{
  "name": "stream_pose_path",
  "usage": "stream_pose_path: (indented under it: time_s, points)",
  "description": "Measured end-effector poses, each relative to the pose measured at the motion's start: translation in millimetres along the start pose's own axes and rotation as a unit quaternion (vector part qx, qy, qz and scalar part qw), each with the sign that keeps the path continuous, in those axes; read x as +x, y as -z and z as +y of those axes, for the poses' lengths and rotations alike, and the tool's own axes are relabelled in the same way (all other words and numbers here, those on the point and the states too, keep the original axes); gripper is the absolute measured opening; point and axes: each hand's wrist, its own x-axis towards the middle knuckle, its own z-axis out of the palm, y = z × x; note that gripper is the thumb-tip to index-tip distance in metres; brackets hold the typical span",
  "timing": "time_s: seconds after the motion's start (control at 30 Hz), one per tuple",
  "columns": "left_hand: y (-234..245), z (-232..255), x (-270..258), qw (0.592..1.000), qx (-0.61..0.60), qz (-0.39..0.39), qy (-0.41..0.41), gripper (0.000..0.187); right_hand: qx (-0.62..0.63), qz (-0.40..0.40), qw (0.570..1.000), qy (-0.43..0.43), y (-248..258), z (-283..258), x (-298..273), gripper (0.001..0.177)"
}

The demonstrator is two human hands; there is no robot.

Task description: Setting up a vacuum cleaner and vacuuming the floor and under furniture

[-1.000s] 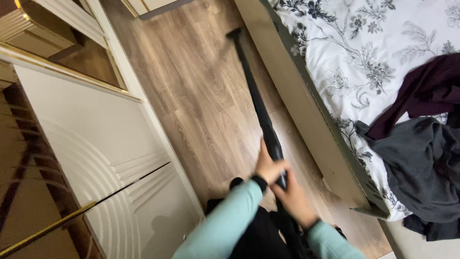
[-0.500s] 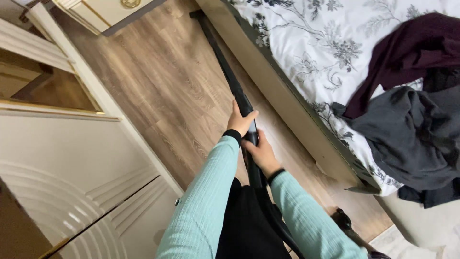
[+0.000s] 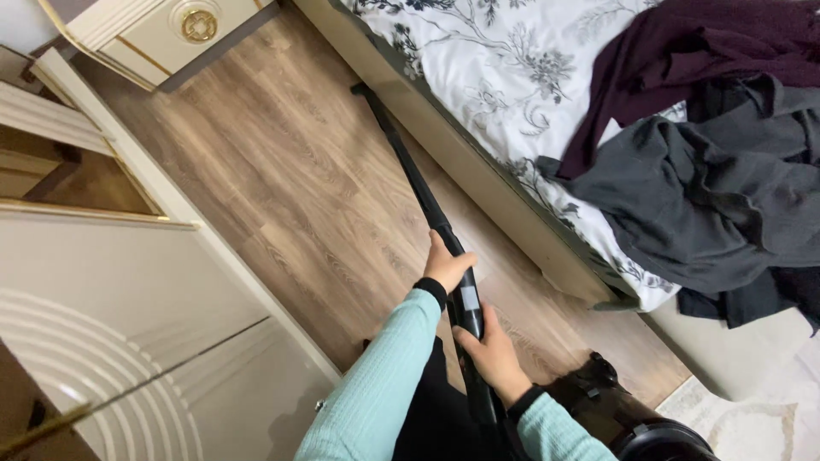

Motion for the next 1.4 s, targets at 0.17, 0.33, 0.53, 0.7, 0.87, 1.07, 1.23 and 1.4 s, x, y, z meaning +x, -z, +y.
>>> stream_pose_path:
  time_s: [0.17,0.33,0.53,0.7,0.87,1.07,1.23,1.4]
  points:
    - [-73,-31,-34,1.0,0.0,0.006,0.0,0.123,0.014,-0.01,0.998,-0.056,45,52,-45,0.062]
    - [-158,-68,-61,1.0,0.012,0.011,-0.007,0.124,0.008,-0.02,0.999,-0.026,95,143,-66,0.063]
    - [-256,-111,-96,0.999,-0.022,0.027,-0.008,0.123,-0.009,-0.024,0.999,-0.022,156,233,-101,0.06]
    - [-320,-179,-94,0.996,-0.021,0.07,-0.045,0.128,-0.023,-0.042,0.999,-0.023,182,302,-128,0.058]
    - [-389,-206,-148,0.996,-0.023,0.044,-0.072,0.125,-0.118,-0.007,0.99,-0.075,214,370,-170,0.074]
    - [-458,-223,-235,0.998,0.009,-0.048,-0.028,0.137,-0.203,0.053,0.972,-0.103,244,529,-195,0.108]
    - [-411,-200,-244,0.996,-0.066,0.032,-0.041,0.129,-0.156,-0.018,0.985,-0.072,241,463,-194,0.104]
    - [-294,-209,-141,0.987,-0.115,0.098,-0.049,0.1,-0.187,-0.074,0.978,0.061,170,344,-106,0.095]
